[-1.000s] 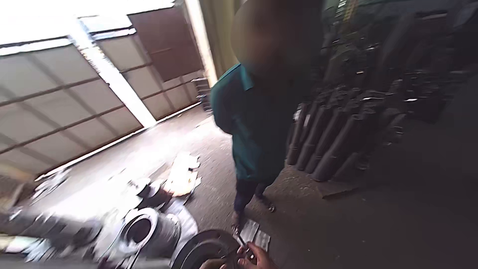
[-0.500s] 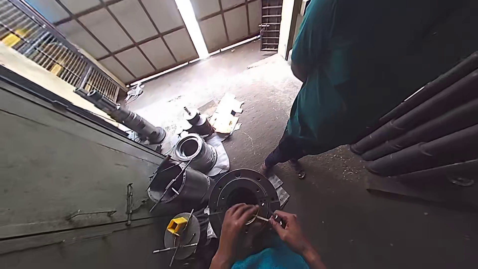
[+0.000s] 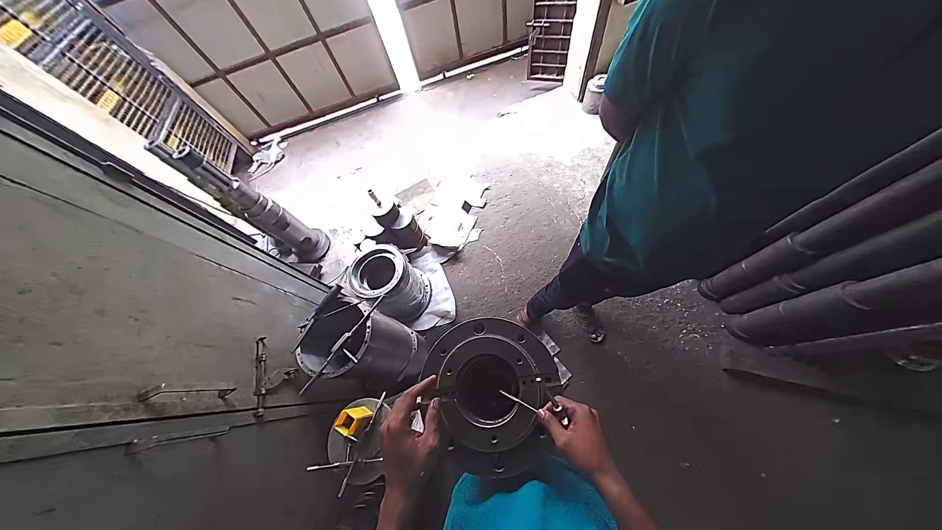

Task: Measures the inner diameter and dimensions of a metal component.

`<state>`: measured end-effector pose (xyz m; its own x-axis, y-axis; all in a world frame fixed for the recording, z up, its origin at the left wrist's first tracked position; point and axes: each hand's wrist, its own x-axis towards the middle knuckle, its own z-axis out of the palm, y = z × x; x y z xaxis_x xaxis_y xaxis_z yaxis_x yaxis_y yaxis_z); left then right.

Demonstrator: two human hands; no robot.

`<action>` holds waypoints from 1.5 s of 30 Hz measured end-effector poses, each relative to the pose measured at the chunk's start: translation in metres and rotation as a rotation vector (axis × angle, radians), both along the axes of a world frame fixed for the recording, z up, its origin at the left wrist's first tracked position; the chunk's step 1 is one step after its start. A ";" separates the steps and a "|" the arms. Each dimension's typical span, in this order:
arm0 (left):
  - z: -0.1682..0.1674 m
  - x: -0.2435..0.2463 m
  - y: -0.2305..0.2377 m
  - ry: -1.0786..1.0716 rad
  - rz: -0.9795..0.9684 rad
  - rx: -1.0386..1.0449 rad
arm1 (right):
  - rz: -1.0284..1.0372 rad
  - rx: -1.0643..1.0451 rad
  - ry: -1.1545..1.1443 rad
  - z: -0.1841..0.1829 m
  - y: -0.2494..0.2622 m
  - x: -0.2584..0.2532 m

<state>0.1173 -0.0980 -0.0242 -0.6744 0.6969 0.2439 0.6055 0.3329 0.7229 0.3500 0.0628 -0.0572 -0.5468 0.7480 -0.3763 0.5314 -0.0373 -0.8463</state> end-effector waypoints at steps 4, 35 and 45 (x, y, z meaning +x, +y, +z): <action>-0.003 0.007 -0.002 -0.027 -0.011 -0.001 | -0.051 -0.024 0.128 -0.005 -0.002 0.001; 0.048 0.113 0.059 0.457 -0.635 -0.376 | -0.079 -0.635 1.056 0.041 -0.027 0.020; 0.035 0.114 0.064 0.639 -0.492 -0.151 | -0.008 0.079 0.618 0.044 -0.028 0.008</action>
